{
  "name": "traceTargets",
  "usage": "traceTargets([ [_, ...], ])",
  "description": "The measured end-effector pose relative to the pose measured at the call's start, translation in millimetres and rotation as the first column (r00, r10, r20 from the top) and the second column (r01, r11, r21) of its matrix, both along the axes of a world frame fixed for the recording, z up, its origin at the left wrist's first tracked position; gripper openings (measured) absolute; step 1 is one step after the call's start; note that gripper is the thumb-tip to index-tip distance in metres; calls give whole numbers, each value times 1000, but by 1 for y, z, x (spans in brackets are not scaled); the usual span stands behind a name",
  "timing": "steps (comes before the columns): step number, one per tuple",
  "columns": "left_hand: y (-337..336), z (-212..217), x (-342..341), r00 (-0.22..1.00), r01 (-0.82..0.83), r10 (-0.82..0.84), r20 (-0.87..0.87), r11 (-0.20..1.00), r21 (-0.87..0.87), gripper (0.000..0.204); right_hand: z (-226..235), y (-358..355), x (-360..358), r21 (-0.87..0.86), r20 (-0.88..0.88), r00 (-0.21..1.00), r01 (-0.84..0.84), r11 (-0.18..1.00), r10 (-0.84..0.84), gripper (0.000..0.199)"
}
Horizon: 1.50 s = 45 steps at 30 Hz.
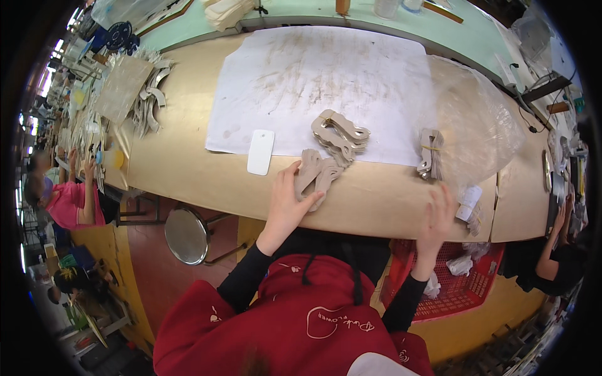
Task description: The person unpacks beige fabric pieces from a plastic bag, separates them into small stacks, and ties each stack with a rubber band. They then place the tied stacks into a clear plastic bag, seal it, and carry it to a nearby table where other workers are present.
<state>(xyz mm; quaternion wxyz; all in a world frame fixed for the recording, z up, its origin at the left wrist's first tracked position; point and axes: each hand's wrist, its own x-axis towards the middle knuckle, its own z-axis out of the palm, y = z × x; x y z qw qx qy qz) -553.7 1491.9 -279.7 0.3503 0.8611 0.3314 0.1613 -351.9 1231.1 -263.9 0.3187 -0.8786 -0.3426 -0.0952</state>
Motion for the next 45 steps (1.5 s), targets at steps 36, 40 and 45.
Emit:
traceTargets([
  [36, -72, -101, -257, 849, -518, 272, -453, 259, -815, 48, 2, 27, -92, 523, -311, 894, -122, 844, 323, 22],
  [40, -43, -77, -260, 792, -428, -163, -589, 541, -724, 37, 12, 31, -71, 512, -150, 911, -260, 819, 383, 23],
  [45, -39, -38, -239, 632, -453, -408, -659, 495, -741, 30, 18, 4, -55, 523, -316, 912, -63, 850, 262, 27],
])
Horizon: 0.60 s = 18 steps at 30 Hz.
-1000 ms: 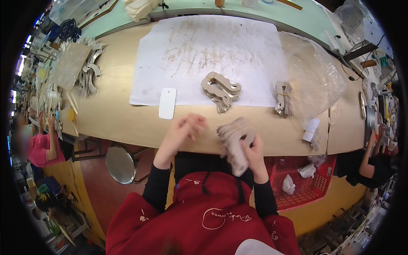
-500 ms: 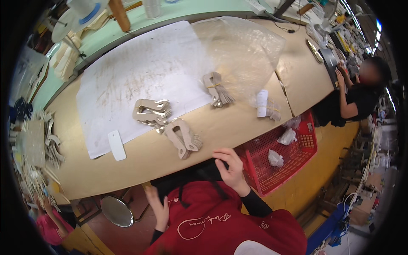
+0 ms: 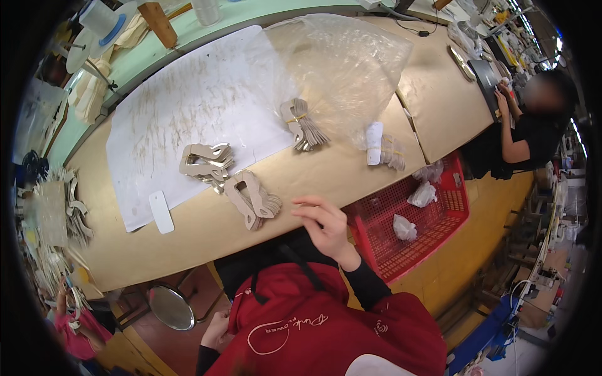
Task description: The person unpacks beige fabric pieces from a plastic bag, separates them into small stacks, and ties each stack with a rubber band. They then place the tied stacks into a clear plastic bag, seal it, and carry it to a nearby table where other workers are present.
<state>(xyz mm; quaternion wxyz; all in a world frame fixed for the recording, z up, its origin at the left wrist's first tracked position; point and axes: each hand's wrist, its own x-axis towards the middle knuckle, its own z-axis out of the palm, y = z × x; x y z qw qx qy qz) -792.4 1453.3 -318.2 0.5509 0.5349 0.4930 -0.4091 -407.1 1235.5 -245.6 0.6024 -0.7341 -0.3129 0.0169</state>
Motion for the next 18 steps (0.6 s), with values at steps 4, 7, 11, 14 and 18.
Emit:
traceTargets([
  [4, -15, 13, 14, 955, -210, 212, 206, 977, -31, 27, -8, -13, 3, 13, -140, 985, 102, 995, -99, 20],
  [7, -26, 12, 28, 799, -322, 251, 547, 946, 36, 32, -13, -10, -1, 5, -181, 979, 101, 995, -99, 19],
  [11, -25, 19, 43, 768, -93, -120, 629, 951, 295, 32, -12, 5, -12, -15, -120, 992, 27, 1000, -29, 21],
  [14, -21, 22, 53, 602, 76, -551, 578, 760, 646, 26, -9, 19, -17, -9, -79, 995, -57, 998, 56, 20],
  [18, -29, 23, 73, 451, -211, -459, 766, 779, 591, 4, -9, 29, -23, 2, -30, 983, -182, 983, 182, 22],
])
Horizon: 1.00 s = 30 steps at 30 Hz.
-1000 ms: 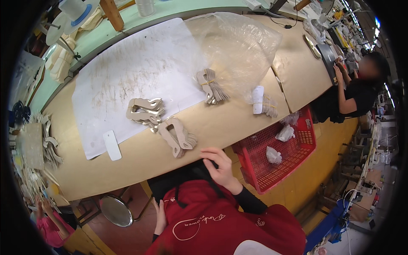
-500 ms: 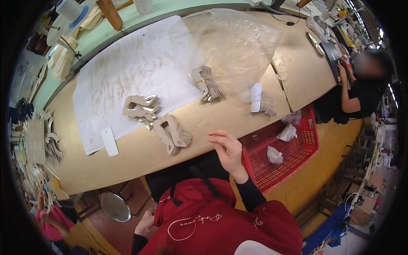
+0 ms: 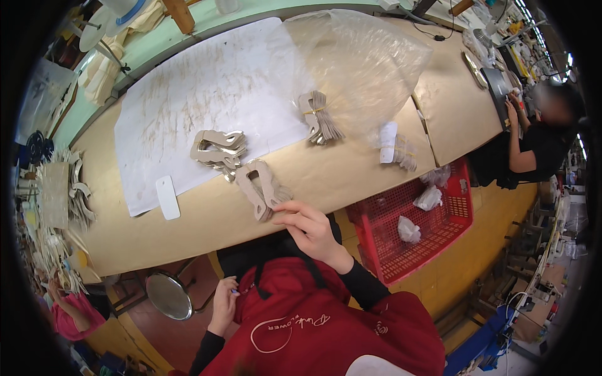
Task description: The person unpacks beige fabric pieces from a plastic bag, separates them into small stacks, and ties each stack with a rubber band. They then place the tied stacks into a clear plastic bag, seal it, and carry it to a nearby table where other workers are present.
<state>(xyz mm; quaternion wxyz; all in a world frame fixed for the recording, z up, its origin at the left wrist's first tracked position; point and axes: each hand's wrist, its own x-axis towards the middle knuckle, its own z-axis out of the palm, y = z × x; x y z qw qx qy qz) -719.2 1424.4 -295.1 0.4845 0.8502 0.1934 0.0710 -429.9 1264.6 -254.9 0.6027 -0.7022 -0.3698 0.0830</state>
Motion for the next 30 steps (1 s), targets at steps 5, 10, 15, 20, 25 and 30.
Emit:
traceTargets([
  [5, -3, 29, 59, 945, 62, 45, 323, 948, -312, 32, -4, 9, -12, -40, 79, 970, -227, 973, 230, 26],
  [10, -17, 57, 168, 677, 365, -221, 702, 929, -60, 40, 3, 14, -29, -86, 15, 932, -359, 929, 362, 39],
  [15, -47, 84, 227, 446, 614, -524, 725, 769, 178, 28, 10, -16, -17, -25, 26, 997, -65, 998, 66, 26],
  [20, -27, 78, 241, 702, 474, -469, 536, 869, 139, 44, 7, -43, 5, -117, 200, 923, 355, 928, -328, 7],
  [25, 39, 30, 224, 923, -307, 230, 309, 923, 231, 46, 5, -46, 15, -71, -67, 914, 396, 915, -401, 13],
  [30, 119, 0, 169, 761, -617, 627, 164, 622, 482, 73, -7, -16, 17, -209, 136, 966, 243, 947, -218, 26],
])
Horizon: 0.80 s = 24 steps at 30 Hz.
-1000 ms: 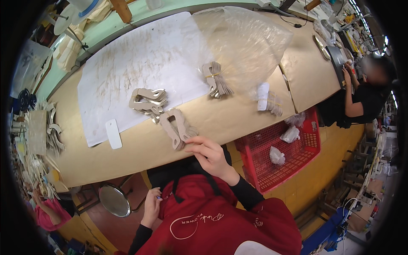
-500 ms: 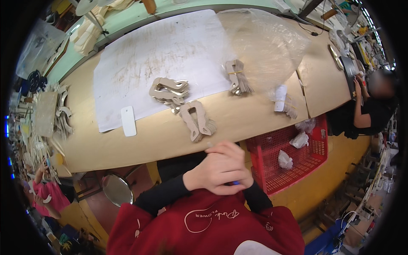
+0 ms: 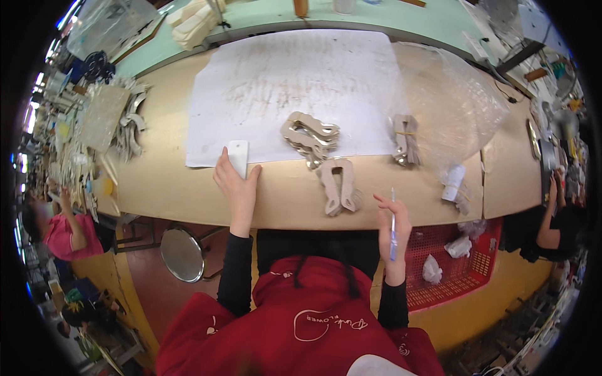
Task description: The person unpacks beige fabric pieces from a plastic bag, separates them into small stacks, and ties each stack with a rubber band. They then place the tied stacks into a clear plastic bag, seal it, and carry it to a nearby table where other workers are present.
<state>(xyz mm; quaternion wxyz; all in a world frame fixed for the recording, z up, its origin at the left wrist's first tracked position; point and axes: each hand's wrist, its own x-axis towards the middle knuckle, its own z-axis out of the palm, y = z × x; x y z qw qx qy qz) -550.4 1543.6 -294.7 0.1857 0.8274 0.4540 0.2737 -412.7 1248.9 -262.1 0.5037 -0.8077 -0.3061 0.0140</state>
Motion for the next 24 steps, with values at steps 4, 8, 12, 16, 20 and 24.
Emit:
traceTargets([
  [4, 28, -5, -21, 999, 2, 15, 52, 952, -306, 85, -22, 39, -13, -231, 56, 985, -146, 962, 163, 43],
  [8, 26, 8, -15, 981, 87, 6, 192, 877, -473, 83, -37, 60, -20, -5, -69, 993, -94, 996, 94, 51],
  [12, 3, 37, -12, 744, 479, 243, 623, 456, -750, 77, -31, 63, -13, -46, 27, 991, -127, 991, 128, 48],
  [16, -38, 56, 2, 718, 645, 211, 663, 153, -748, 75, -8, 56, -7, 196, -160, 973, -134, 971, 166, 45],
  [20, -79, 54, 29, 678, 735, -87, 730, 43, -677, 76, 9, 48, -7, 635, -497, 714, -88, 767, 493, 49],
  [24, -99, 53, 40, 645, 757, -225, 731, 50, -652, 60, 13, 40, -6, 606, -639, 623, 48, 794, 450, 47],
])
